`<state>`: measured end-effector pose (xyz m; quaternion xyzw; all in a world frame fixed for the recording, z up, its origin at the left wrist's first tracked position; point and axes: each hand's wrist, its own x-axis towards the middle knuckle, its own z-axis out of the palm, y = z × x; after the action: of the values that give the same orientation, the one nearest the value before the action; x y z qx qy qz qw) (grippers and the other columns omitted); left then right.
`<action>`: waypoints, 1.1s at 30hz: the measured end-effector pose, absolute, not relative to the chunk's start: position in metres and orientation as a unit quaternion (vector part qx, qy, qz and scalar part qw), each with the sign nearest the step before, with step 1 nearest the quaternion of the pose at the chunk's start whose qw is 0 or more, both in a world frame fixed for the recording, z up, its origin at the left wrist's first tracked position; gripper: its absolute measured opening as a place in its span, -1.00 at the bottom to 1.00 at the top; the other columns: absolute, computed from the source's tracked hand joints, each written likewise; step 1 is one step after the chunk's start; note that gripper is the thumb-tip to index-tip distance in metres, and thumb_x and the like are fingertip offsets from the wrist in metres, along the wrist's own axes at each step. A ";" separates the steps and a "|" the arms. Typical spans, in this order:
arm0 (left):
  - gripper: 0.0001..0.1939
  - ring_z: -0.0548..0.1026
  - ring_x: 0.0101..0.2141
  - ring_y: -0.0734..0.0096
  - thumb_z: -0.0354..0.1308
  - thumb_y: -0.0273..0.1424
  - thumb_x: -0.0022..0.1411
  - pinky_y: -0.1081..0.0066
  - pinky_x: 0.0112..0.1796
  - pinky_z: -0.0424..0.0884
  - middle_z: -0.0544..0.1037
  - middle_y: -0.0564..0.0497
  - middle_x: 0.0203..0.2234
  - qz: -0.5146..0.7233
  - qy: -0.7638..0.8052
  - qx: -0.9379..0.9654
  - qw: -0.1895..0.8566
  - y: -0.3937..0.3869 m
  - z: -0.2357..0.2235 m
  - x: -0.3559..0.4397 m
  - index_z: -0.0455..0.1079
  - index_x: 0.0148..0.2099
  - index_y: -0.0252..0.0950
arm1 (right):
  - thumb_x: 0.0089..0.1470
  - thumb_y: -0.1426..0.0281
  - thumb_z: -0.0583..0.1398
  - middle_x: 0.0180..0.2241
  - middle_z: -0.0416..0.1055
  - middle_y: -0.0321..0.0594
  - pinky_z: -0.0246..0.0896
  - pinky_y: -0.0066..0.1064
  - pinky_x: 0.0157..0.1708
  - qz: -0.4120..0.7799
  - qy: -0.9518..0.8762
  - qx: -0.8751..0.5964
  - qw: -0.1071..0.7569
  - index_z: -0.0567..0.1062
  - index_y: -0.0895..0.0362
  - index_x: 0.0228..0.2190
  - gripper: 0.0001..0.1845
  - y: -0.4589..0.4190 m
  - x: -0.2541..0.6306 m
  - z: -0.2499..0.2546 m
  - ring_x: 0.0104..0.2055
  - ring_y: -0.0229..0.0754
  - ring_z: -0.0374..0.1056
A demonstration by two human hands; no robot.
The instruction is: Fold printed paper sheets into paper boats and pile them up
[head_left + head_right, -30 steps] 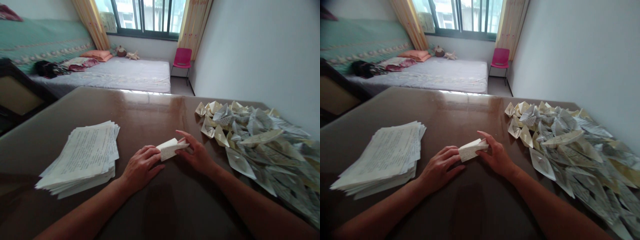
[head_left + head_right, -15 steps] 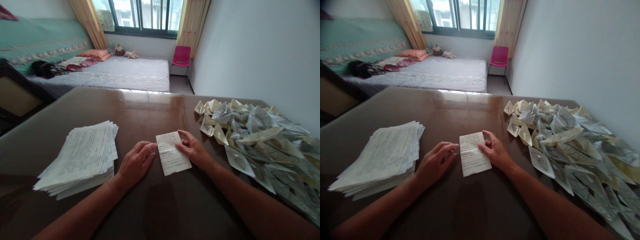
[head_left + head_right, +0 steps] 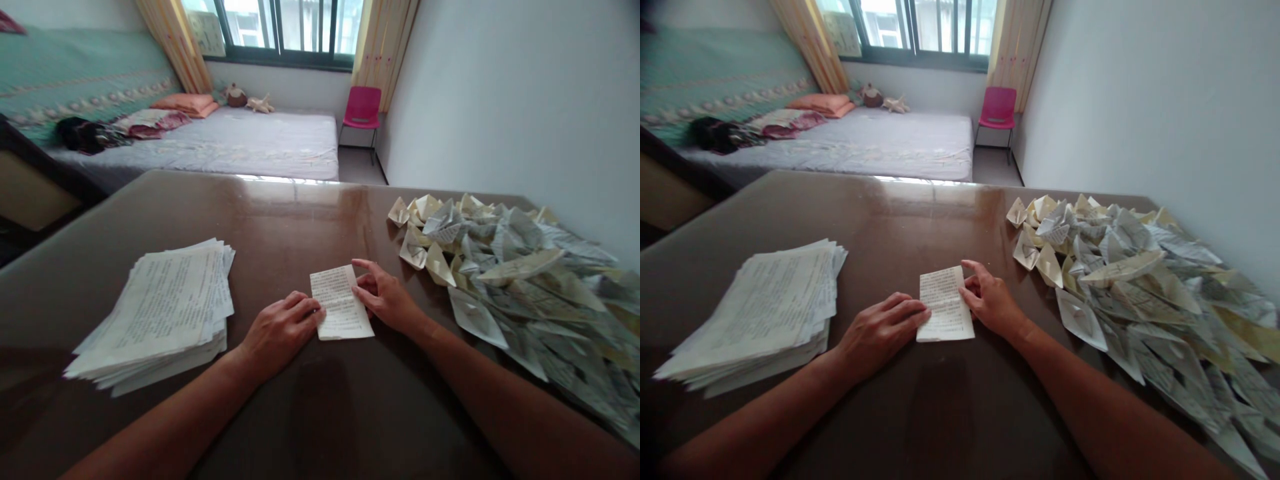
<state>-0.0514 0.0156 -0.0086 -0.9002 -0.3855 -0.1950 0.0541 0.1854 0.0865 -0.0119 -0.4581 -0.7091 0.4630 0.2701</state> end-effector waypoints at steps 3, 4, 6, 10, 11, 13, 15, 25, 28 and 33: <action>-0.80 0.43 -0.17 0.33 0.04 -0.42 0.33 0.35 -0.19 0.48 0.53 -0.05 -0.18 -0.195 -0.389 -0.899 0.055 0.015 -0.009 -0.051 0.41 -0.05 -0.30 | 0.10 0.35 0.13 -0.27 0.49 -0.17 0.28 -0.50 -0.62 0.455 -0.717 -0.456 0.267 0.21 0.12 0.12 -0.46 0.087 0.186 -0.011 -0.42 -0.24 0.42; -0.80 0.43 -0.17 0.33 0.03 -0.43 0.33 0.35 -0.19 0.48 0.53 -0.05 -0.18 -0.196 -0.390 -0.898 0.056 0.015 -0.009 -0.051 0.41 -0.05 -0.30 | 0.11 0.34 0.13 -0.27 0.49 -0.17 0.28 -0.50 -0.60 0.450 -0.720 -0.456 0.268 0.22 0.12 0.12 -0.46 0.087 0.186 -0.011 -0.43 -0.25 0.41; -0.79 0.43 -0.18 0.34 0.01 -0.43 0.34 0.36 -0.20 0.48 0.52 -0.07 -0.18 -0.202 -0.386 -0.898 0.060 0.014 -0.008 -0.051 0.40 -0.04 -0.30 | 0.12 0.33 0.14 -0.26 0.49 -0.18 0.29 -0.49 -0.55 0.443 -0.724 -0.450 0.276 0.22 0.11 0.13 -0.46 0.087 0.186 -0.010 -0.44 -0.27 0.39; -0.77 0.44 -0.24 0.38 -0.02 -0.45 0.35 0.40 -0.25 0.47 0.51 -0.07 -0.21 -0.222 -0.383 -0.893 0.082 0.014 -0.007 -0.052 0.39 -0.02 -0.30 | 0.13 0.29 0.16 -0.31 0.49 -0.28 0.28 -0.48 -0.45 0.451 -0.749 -0.405 0.268 0.14 0.05 0.19 -0.38 0.086 0.187 -0.006 -0.42 -0.30 0.37; -0.77 0.44 -0.25 0.39 -0.02 -0.46 0.35 0.41 -0.26 0.47 0.51 -0.07 -0.22 -0.226 -0.389 -0.889 0.088 0.014 -0.007 -0.052 0.39 -0.02 -0.30 | 0.14 0.27 0.15 -0.33 0.49 -0.30 0.27 -0.49 -0.45 0.445 -0.761 -0.397 0.255 0.14 0.04 0.19 -0.39 0.086 0.187 -0.004 -0.43 -0.30 0.36; -0.78 0.44 -0.24 0.38 -0.01 -0.46 0.34 0.41 -0.27 0.45 0.51 -0.06 -0.23 -0.226 -0.402 -0.881 0.100 0.013 -0.006 -0.053 0.40 -0.03 -0.30 | 0.17 0.24 0.13 -0.36 0.48 -0.30 0.25 -0.47 -0.44 0.386 -0.790 -0.413 0.239 0.21 0.04 0.16 -0.46 0.085 0.188 0.001 -0.46 -0.31 0.34; -0.80 0.44 -0.20 0.35 0.02 -0.45 0.33 0.40 -0.25 0.44 0.52 -0.05 -0.23 -0.220 -0.415 -0.876 0.110 0.013 -0.005 -0.053 0.41 -0.06 -0.29 | 0.17 0.19 0.12 -0.28 0.48 -0.23 0.27 -0.41 -0.37 0.261 -0.818 -0.446 0.253 0.32 0.05 0.09 -0.53 0.081 0.188 0.007 -0.42 -0.26 0.36; -0.82 0.45 -0.23 0.37 0.05 -0.32 0.33 0.40 -0.23 0.44 0.51 0.02 -0.37 -0.208 -0.433 -0.875 0.064 0.011 -0.004 -0.041 0.46 -0.16 -0.24 | 0.22 0.30 0.11 -0.27 0.49 -0.23 0.06 -0.30 -0.22 0.046 -0.960 -0.256 0.102 0.49 0.04 -0.24 -0.83 0.058 0.176 0.017 -0.17 -0.13 0.28; -0.80 0.45 -0.20 0.39 0.03 -0.36 0.33 0.40 -0.18 0.45 0.53 0.01 -0.27 -0.210 -0.416 -0.884 0.036 0.011 -0.004 -0.046 0.46 -0.10 -0.22 | 0.21 0.36 0.10 -0.29 0.48 -0.25 0.05 -0.33 -0.24 0.061 -0.964 -0.242 0.093 0.50 0.04 -0.32 -0.83 0.069 0.184 0.015 -0.20 -0.18 0.27; -0.73 0.44 -0.13 0.35 -0.01 -0.44 0.33 0.34 -0.13 0.46 0.52 -0.03 -0.15 -0.192 -0.411 -0.891 0.034 0.010 -0.005 -0.053 0.43 -0.01 -0.23 | 0.18 0.37 0.12 -0.27 0.49 -0.25 0.13 -0.35 -0.19 0.146 -0.954 -0.234 0.115 0.54 0.01 -0.25 -0.82 0.081 0.193 0.015 -0.19 -0.20 0.30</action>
<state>-0.0526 0.0096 -0.0046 -0.8907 -0.4106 -0.1922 0.0341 0.1926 0.0812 0.0150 -0.2340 -0.9543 0.1459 0.1151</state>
